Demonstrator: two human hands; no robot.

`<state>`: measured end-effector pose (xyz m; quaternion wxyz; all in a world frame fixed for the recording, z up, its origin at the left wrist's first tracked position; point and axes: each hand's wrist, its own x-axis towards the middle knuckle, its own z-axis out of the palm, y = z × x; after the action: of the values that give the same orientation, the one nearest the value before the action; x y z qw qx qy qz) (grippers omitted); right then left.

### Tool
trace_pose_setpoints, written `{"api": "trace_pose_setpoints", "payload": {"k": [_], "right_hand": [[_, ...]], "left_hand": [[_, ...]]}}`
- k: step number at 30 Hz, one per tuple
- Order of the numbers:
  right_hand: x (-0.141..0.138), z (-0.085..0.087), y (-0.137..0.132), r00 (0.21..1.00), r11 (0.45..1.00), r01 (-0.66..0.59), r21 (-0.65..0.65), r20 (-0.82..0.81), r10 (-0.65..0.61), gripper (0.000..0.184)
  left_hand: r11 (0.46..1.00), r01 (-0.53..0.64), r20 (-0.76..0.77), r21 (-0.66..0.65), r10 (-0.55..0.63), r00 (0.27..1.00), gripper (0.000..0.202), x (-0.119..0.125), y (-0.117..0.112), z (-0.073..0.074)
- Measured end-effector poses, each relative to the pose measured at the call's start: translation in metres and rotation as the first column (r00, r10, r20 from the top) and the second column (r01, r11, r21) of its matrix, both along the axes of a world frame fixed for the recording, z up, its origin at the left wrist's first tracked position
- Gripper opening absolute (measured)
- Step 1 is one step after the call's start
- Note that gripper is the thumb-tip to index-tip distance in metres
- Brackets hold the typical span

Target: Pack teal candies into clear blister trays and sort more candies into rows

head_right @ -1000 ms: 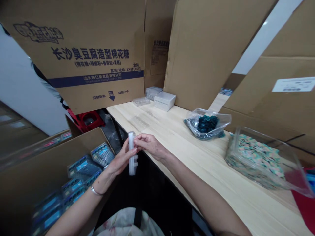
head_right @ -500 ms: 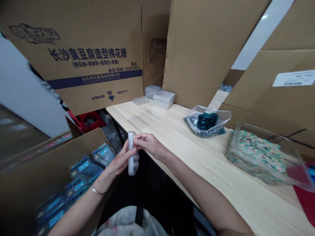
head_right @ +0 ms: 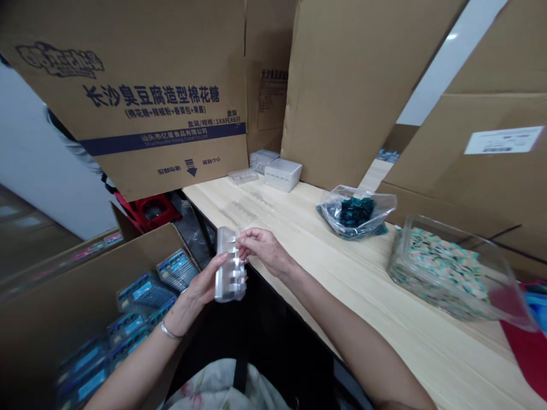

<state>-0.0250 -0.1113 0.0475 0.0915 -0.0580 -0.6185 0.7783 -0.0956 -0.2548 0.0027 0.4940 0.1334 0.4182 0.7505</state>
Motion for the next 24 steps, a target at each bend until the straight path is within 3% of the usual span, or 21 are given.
{"api": "trace_pose_setpoints", "payload": {"k": [5, 7, 9, 11, 13, 15, 17, 20, 22, 24], "right_hand": [[0.012, 0.014, 0.014, 1.000, 0.998, -0.012, 0.057, -0.014, 0.013, 0.016], [0.019, 0.027, 0.018, 0.999, 0.984, 0.029, 0.176, -0.022, -0.026, 0.013], [0.022, 0.038, 0.018, 0.999, 0.930, 0.054, 0.362, -0.012, -0.053, 0.008], [0.018, 0.043, 0.014, 0.998, 0.785, 0.035, 0.619, 0.014, -0.056, 0.003], [0.006, 0.035, 0.005, 0.996, 0.509, -0.032, 0.860, 0.069, -0.055, 0.009], [-0.011, 0.016, -0.003, 0.982, 0.194, -0.148, 0.970, 0.167, -0.087, 0.012], [-0.029, -0.008, -0.008, 0.965, 0.009, -0.238, 0.971, 0.237, -0.110, 0.016], [-0.047, -0.037, -0.005, 0.970, -0.107, -0.225, 0.968, 0.212, -0.123, 0.021], [-0.052, -0.044, 0.001, 0.977, -0.131, -0.181, 0.975, 0.163, -0.138, 0.022], [-0.053, -0.042, 0.007, 0.979, -0.119, -0.141, 0.983, 0.120, -0.164, 0.022]], "left_hand": [[1.000, -0.020, 0.001, -0.002, 0.020, 1.000, 0.045, -0.011, -0.010, 0.000], [0.996, -0.073, -0.006, -0.047, 0.073, 0.997, 0.047, -0.018, -0.020, 0.000], [0.983, -0.148, -0.015, -0.106, 0.147, 0.989, 0.048, -0.025, -0.031, 0.000], [0.966, -0.214, -0.027, -0.148, 0.212, 0.977, 0.047, -0.032, -0.043, -0.002], [0.953, -0.254, -0.037, -0.167, 0.251, 0.967, 0.044, -0.036, -0.053, -0.003], [0.948, -0.270, -0.044, -0.167, 0.266, 0.963, 0.044, -0.038, -0.060, -0.004], [0.948, -0.268, -0.044, -0.173, 0.264, 0.964, 0.046, -0.036, -0.062, -0.005], [0.953, -0.245, -0.034, -0.175, 0.243, 0.969, 0.050, -0.032, -0.062, -0.004], [0.963, -0.218, -0.030, -0.159, 0.216, 0.976, 0.052, -0.029, -0.060, -0.003], [0.972, -0.187, -0.025, -0.144, 0.186, 0.982, 0.054, -0.026, -0.056, -0.002]]}}
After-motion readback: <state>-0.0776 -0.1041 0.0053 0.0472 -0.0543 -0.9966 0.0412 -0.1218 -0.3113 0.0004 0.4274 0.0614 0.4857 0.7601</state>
